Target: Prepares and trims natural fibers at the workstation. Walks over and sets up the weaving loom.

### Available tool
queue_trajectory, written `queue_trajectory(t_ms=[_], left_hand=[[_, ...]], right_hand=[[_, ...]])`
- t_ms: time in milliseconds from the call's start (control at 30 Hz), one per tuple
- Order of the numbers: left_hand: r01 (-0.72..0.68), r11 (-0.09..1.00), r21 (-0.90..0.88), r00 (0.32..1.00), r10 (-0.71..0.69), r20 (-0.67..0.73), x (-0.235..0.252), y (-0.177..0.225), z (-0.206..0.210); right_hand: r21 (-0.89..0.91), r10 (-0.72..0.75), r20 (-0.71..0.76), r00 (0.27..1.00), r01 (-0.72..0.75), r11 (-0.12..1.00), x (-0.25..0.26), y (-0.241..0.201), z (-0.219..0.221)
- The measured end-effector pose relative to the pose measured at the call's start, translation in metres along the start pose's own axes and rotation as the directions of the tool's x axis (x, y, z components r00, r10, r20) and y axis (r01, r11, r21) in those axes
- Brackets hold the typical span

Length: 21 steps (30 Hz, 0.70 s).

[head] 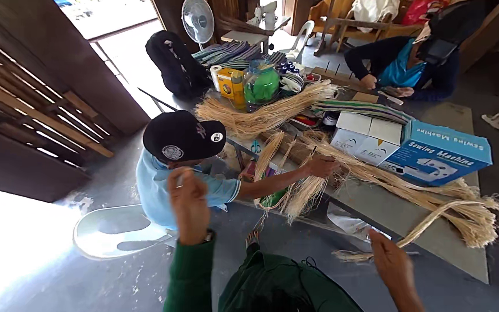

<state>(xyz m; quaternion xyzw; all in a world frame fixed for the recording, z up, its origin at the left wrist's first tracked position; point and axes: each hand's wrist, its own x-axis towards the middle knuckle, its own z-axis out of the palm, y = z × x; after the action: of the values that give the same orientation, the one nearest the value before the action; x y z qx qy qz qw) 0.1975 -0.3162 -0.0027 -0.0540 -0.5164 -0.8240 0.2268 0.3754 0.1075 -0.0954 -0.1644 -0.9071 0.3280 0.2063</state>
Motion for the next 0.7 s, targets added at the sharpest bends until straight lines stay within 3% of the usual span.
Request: queue_trajectory(t_ms=[67, 133, 200, 267, 300, 367, 433, 500, 533, 600, 700], left_hand=[[-0.094, 0.994, 0.047, 0.985, 0.099, -0.139, 0.019, 0.016, -0.043], [-0.166, 0.984, 0.07, 0.948, 0.179, -0.265, 0.028, 0.032, -0.073], [-0.198, 0.979, 0.051, 0.942, 0.204, -0.267, 0.032, 0.044, -0.085], [-0.117, 0.993, -0.022, 0.99, 0.115, -0.082, 0.033, 0.046, -0.084], [-0.04, 0.998, -0.041, 0.998, 0.042, 0.055, 0.032, 0.042, -0.079], [0.137, 0.99, -0.038, 0.937, -0.117, 0.33, 0.029, 0.027, -0.061], [0.249, 0.966, 0.076, 0.778, -0.246, 0.578, 0.024, 0.006, -0.039], [0.292, 0.937, 0.192, 0.592, -0.334, 0.734, 0.018, -0.013, -0.022], [0.322, 0.921, 0.218, 0.524, -0.365, 0.77, 0.014, -0.022, -0.017], [0.37, 0.895, 0.249, 0.452, -0.408, 0.793, 0.008, -0.035, -0.015], [0.426, 0.867, 0.259, 0.425, -0.444, 0.789, 0.007, -0.045, -0.024]], right_hand=[[-0.188, 0.184, -0.004, 0.983, -0.181, 0.965, -0.003, 0.033, -0.024], [-0.373, 0.399, 0.066, 0.914, -0.348, 0.86, -0.007, 0.064, -0.042], [-0.526, 0.603, 0.296, 0.741, -0.401, 0.75, -0.007, 0.094, -0.053], [-0.603, 0.653, 0.521, 0.55, -0.304, 0.737, 0.008, 0.113, -0.05], [-0.584, 0.617, 0.576, 0.536, -0.258, 0.77, 0.024, 0.104, -0.045], [-0.444, 0.429, 0.587, 0.687, -0.17, 0.88, 0.069, 0.051, -0.028], [-0.269, 0.179, 0.49, 0.853, -0.047, 0.962, 0.12, -0.027, -0.001], [-0.14, -0.096, 0.323, 0.942, 0.148, 0.979, 0.164, -0.103, 0.038], [-0.092, -0.214, 0.276, 0.937, 0.247, 0.965, 0.183, -0.134, 0.062], [-0.015, -0.339, 0.316, 0.886, 0.362, 0.932, 0.215, -0.178, 0.119], [0.084, -0.39, 0.552, 0.737, 0.416, 0.905, 0.254, -0.214, 0.222]])
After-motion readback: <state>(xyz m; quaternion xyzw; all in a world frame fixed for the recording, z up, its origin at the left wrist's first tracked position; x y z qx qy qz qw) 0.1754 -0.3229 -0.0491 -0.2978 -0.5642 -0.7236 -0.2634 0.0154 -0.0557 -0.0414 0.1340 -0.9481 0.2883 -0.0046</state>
